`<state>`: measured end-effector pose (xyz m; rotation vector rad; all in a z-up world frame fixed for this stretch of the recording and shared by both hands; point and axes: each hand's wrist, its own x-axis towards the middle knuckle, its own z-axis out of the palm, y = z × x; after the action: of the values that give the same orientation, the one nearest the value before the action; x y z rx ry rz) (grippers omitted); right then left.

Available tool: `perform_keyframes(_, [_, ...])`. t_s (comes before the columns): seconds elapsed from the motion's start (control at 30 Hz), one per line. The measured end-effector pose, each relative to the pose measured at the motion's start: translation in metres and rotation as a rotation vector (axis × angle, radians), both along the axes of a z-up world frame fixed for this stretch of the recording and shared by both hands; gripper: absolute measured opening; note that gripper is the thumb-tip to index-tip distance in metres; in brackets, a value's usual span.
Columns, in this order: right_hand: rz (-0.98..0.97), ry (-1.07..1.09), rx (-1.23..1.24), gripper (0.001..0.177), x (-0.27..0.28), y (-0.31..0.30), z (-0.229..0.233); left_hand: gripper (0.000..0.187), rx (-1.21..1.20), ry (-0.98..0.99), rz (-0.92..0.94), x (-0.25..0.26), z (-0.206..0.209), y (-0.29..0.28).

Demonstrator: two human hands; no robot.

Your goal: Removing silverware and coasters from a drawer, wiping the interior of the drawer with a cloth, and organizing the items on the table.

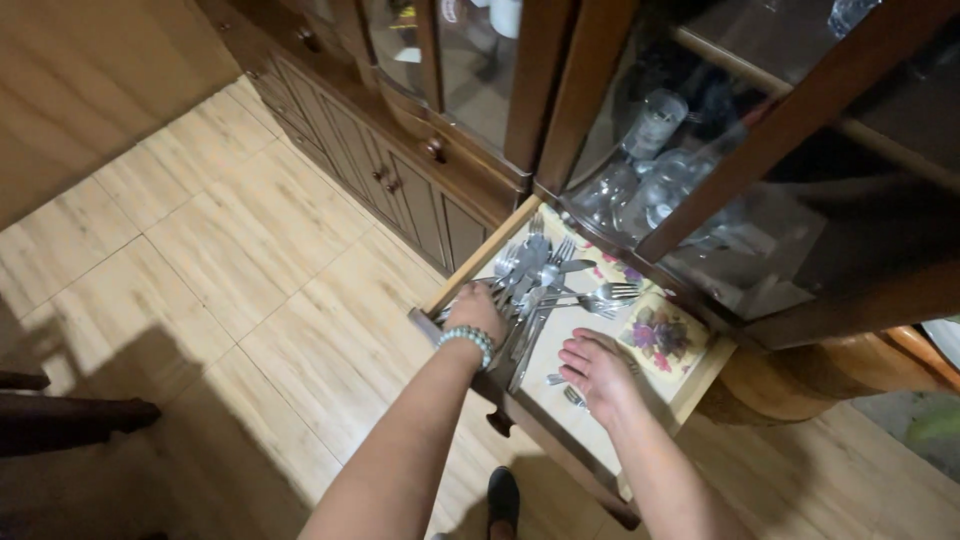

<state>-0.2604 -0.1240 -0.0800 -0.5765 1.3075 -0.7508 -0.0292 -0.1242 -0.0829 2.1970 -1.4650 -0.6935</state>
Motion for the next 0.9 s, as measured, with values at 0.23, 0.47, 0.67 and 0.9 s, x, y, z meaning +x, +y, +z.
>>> perform_keyframes(0.23, [0.054, -0.053, 0.102, 0.034, 0.015, -0.025, -0.018, 0.049, 0.258, -0.066, -0.015, -0.005, 0.045, -0.03])
perform_keyframes(0.47, [0.001, -0.049, 0.097, 0.036, 0.031, -0.042, -0.014, 0.048, 0.309, -0.199, -0.2, -0.016, 0.092, -0.036])
perform_keyframes(0.67, [0.016, -0.021, 0.089, 0.038, 0.032, -0.044, -0.013, 0.055, 0.009, -0.295, -0.335, -0.017, 0.023, -0.062])
perform_keyframes(0.9, [0.051, -0.011, 0.075, 0.046, 0.033, -0.044, -0.011, 0.044, 0.285, -0.421, -0.351, -0.018, 0.05, -0.04])
